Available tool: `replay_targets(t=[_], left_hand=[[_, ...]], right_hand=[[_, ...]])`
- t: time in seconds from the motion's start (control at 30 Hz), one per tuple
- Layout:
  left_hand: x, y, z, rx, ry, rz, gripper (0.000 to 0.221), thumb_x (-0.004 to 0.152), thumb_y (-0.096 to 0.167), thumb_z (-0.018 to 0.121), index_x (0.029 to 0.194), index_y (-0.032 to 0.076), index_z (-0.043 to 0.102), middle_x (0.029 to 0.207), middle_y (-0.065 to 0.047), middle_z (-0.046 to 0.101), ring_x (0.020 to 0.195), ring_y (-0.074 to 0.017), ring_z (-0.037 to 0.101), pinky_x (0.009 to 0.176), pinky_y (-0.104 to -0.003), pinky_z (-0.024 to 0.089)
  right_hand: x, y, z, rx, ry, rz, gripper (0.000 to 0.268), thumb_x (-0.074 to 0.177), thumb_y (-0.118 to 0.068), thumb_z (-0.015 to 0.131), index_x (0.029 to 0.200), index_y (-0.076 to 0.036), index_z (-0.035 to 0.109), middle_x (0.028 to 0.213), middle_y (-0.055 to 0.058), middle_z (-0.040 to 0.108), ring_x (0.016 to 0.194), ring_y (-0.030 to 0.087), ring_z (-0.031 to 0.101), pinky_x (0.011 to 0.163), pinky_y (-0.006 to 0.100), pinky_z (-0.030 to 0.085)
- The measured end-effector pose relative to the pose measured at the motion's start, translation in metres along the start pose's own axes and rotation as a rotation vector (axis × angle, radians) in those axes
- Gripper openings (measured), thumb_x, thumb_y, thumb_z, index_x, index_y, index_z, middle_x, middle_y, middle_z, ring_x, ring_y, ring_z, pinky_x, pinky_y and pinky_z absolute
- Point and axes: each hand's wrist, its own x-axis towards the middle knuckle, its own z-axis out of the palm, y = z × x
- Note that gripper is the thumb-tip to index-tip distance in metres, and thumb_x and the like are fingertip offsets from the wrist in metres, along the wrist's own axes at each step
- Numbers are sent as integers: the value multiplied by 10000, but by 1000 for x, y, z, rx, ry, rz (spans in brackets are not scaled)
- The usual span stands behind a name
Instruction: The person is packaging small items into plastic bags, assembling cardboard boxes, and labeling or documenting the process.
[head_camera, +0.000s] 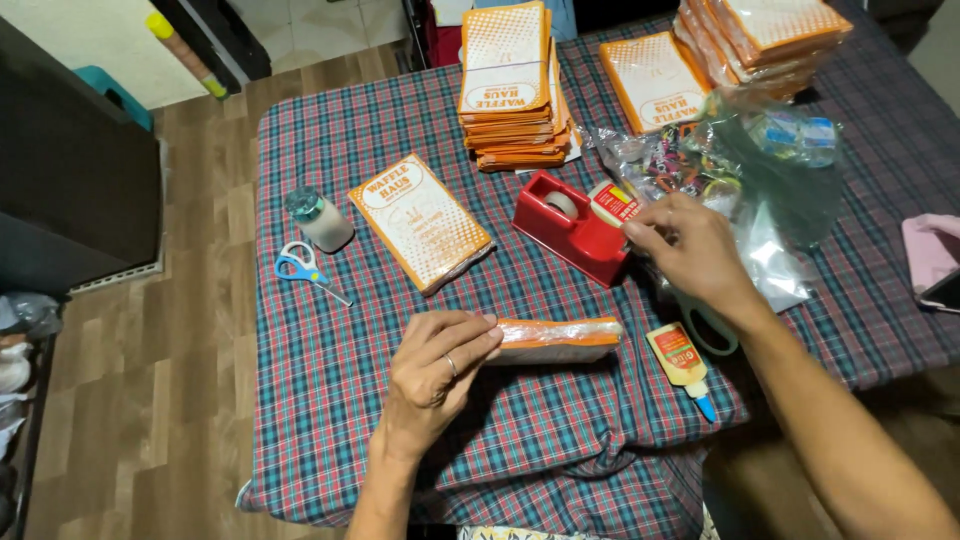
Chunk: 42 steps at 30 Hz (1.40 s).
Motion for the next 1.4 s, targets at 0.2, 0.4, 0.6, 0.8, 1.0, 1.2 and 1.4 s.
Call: replay_targets(t=[0.2, 0.4, 0.6, 0.8, 1.0, 1.2, 1.4], left_hand=[[0, 0, -1, 2, 3, 15, 184, 943, 62, 756, 1118, 13, 733, 1128, -125, 768, 1000, -294, 712, 844, -387, 537], [-2, 0, -3, -15, -12, 29, 225, 926, 87, 780, 1131, 10, 729, 1146, -132, 762, 1026, -311, 711, 874, -395, 563], [-5, -1, 0, -15, -3, -14, 215, 945, 71, 754, 1155, 30, 731, 1170, -114, 759, 1041, -288, 702, 877, -389, 539], [-2, -3, 3, -19, 23, -14, 206, 941, 52, 754, 1141, 15, 723, 1150, -132, 759, 1022, -291, 719, 862, -388, 546], [-3, -2, 2, -18, 6, -27, 215, 931, 50, 766, 1142, 24, 727, 1159, -122, 758, 1045, -291, 723, 898, -388, 540], [-4, -3, 3, -24, 5, -28, 227, 942, 44, 756, 1166, 35, 716, 1177, -121, 751, 1059, -298, 723, 906, -396, 533], [4, 2, 4, -36, 96, -82, 113, 921, 74, 747, 1013, 70, 814, 1036, -99, 809, 912, -333, 752, 811, -406, 573]], right_hand=[[28, -44, -23, 22, -331, 364, 175, 954, -237, 725, 958, -82, 807, 989, 101, 755, 891, 233, 694, 813, 429, 527], [38, -27, -16, 282, -398, 458, 143, 935, -60, 771, 810, 8, 756, 768, 119, 728, 731, 196, 646, 691, 333, 497], [27, -52, -43, 448, -395, 589, 156, 1000, 29, 607, 854, 45, 662, 910, 172, 674, 832, 257, 628, 770, 386, 524], [8, 7, -38, 550, -364, 449, 41, 867, 42, 734, 835, 20, 747, 1082, 154, 714, 898, 234, 701, 886, 350, 573], [-1, -4, -38, 690, -379, 620, 51, 931, 120, 679, 935, 171, 684, 800, 299, 702, 715, 336, 705, 652, 354, 594], [-10, 15, -22, 740, -341, 598, 89, 893, 193, 688, 979, 192, 708, 746, 304, 702, 612, 321, 686, 598, 350, 607], [-10, 58, 9, -217, -98, 75, 102, 806, -270, 860, 869, -208, 809, 746, 51, 771, 812, 297, 756, 788, 402, 588]])
